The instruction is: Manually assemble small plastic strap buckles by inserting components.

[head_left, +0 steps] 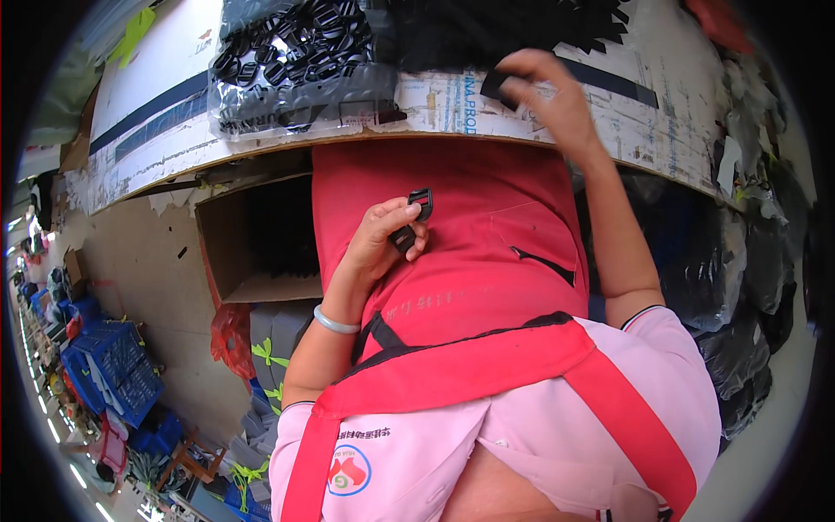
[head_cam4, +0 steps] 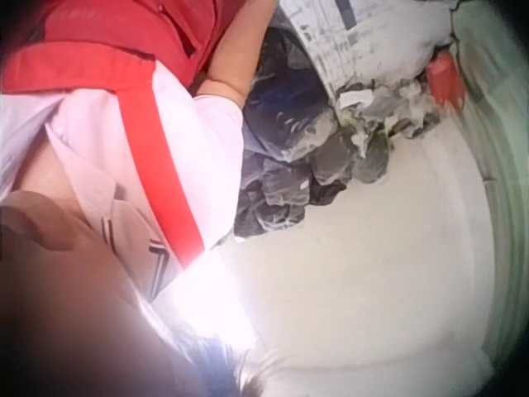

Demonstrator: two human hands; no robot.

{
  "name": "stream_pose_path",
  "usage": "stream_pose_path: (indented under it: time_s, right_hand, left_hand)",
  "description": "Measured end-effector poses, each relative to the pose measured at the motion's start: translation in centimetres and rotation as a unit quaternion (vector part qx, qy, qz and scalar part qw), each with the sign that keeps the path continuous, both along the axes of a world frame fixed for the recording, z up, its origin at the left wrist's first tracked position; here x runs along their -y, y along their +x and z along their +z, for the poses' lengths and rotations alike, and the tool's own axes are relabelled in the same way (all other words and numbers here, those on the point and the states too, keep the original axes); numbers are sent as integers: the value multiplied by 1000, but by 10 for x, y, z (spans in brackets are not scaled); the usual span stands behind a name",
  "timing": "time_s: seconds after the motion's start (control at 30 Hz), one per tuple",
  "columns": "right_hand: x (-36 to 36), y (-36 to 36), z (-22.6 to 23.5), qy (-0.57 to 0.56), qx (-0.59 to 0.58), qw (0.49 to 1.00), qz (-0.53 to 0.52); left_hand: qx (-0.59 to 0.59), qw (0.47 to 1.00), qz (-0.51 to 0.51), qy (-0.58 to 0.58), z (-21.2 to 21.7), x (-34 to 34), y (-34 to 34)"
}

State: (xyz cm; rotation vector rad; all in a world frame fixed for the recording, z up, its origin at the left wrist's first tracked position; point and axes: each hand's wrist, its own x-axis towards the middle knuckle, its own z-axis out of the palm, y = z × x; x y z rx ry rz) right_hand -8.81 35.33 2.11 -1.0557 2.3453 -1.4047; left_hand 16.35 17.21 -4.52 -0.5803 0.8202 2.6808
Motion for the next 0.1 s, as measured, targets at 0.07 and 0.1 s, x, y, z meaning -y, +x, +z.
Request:
stream_pose_path:
  time_s: [0.07, 0.1]
  right_hand:
    - [-18, -42, -27, 75, -198, 972, -98]
    - [-31, -62, -54, 147, -240, 955, -97]
  left_hand:
    - [8, 1000, 1, 3, -1, -2, -1]
    - [14, 1000, 1, 6, -1, -3, -5]
